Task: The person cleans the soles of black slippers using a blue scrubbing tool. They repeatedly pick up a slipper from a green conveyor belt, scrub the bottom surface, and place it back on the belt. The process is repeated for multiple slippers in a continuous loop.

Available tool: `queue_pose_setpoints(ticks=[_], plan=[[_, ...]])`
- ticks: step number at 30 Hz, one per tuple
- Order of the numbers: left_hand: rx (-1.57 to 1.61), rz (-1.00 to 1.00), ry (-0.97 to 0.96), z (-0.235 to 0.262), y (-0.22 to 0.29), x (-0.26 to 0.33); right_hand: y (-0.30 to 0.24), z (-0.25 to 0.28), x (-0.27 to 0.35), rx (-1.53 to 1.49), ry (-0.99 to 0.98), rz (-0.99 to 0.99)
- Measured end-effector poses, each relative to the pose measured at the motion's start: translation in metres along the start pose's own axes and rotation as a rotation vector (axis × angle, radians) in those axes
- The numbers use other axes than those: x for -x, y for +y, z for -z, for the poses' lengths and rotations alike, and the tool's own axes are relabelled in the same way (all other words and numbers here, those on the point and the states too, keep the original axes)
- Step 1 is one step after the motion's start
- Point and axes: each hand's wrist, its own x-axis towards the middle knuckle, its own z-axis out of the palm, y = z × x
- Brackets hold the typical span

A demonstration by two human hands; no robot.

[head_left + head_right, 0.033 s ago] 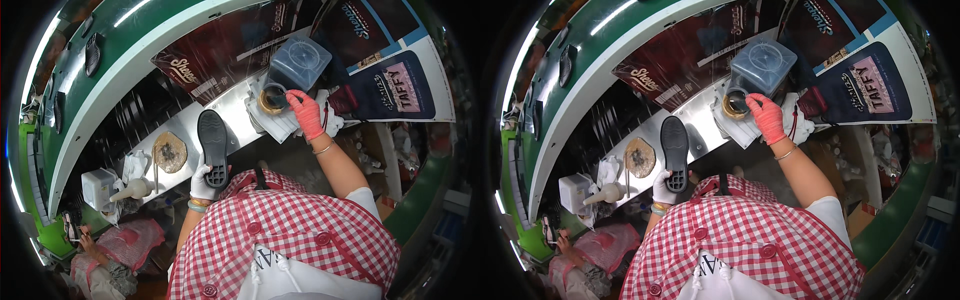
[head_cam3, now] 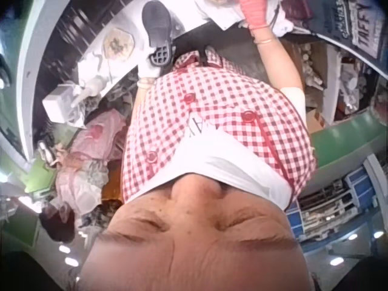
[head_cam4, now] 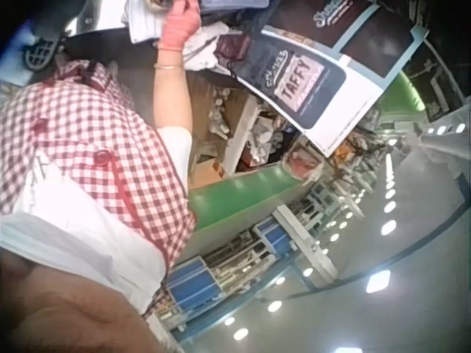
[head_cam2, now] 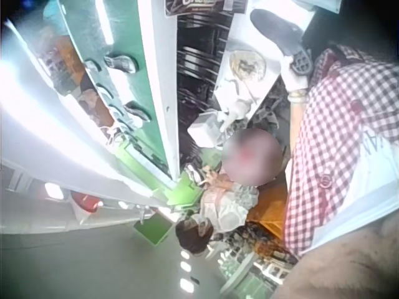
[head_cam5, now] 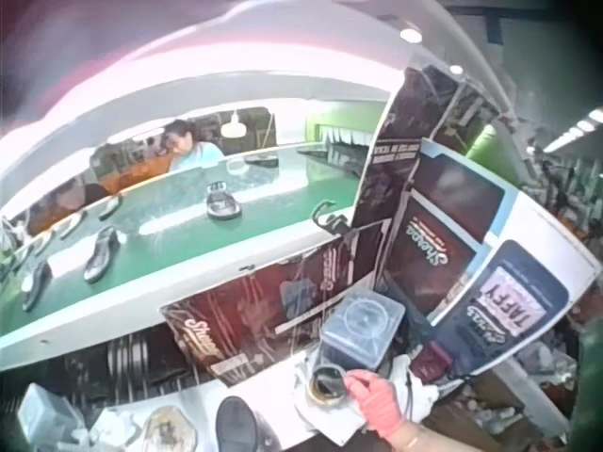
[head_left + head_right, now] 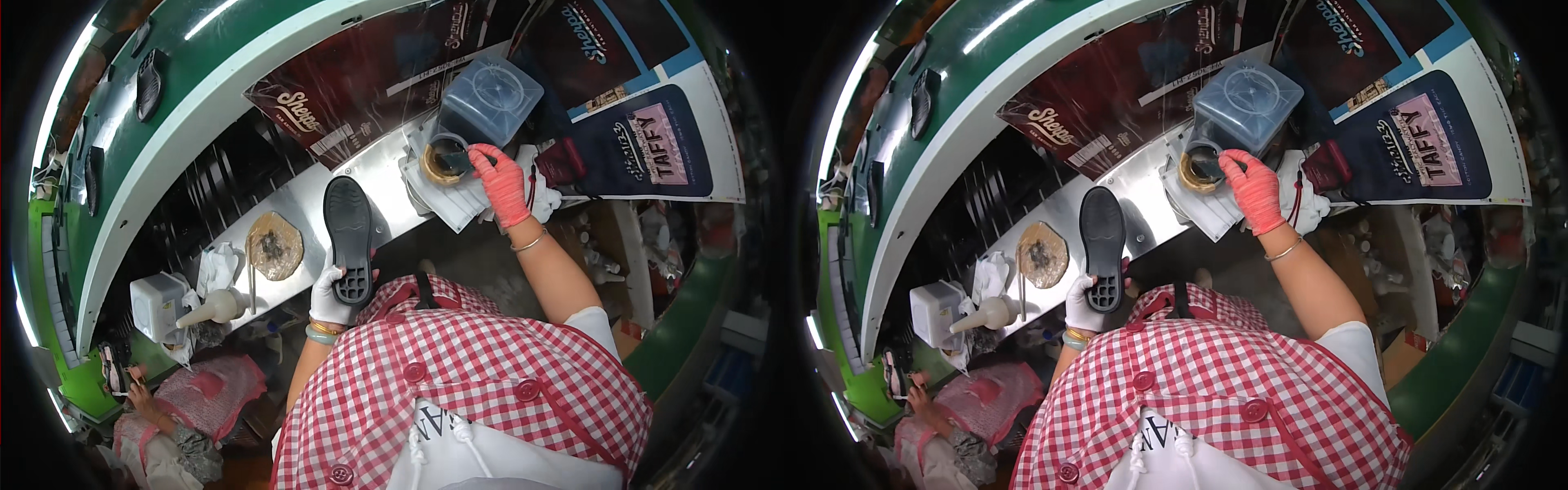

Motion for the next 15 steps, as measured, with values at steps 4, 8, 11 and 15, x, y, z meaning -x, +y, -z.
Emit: queue_pose_setpoints(ticks=[4,8,11,15], plan=[[0.163,0.133,-0.038,0.011,-0.004,-0.013,0.007,0.002,-0.002,-0.013,-0.017,-0.018],[0.055,0.067,0.039,0.022,-0.002,-0.021,0.005,-0.001,0.0,-0.029,-0.04,-0.064],[0.083,0.033,0.108,0.021,-0.005,-0.023,0.012,0.008,-0.004,-0.181,-0.053,-0.163],[0.043,-0.036,0.106,0.022,-0.003,-0.019,0.008,0.002,0.014,-0.461,-0.137,-0.304]])
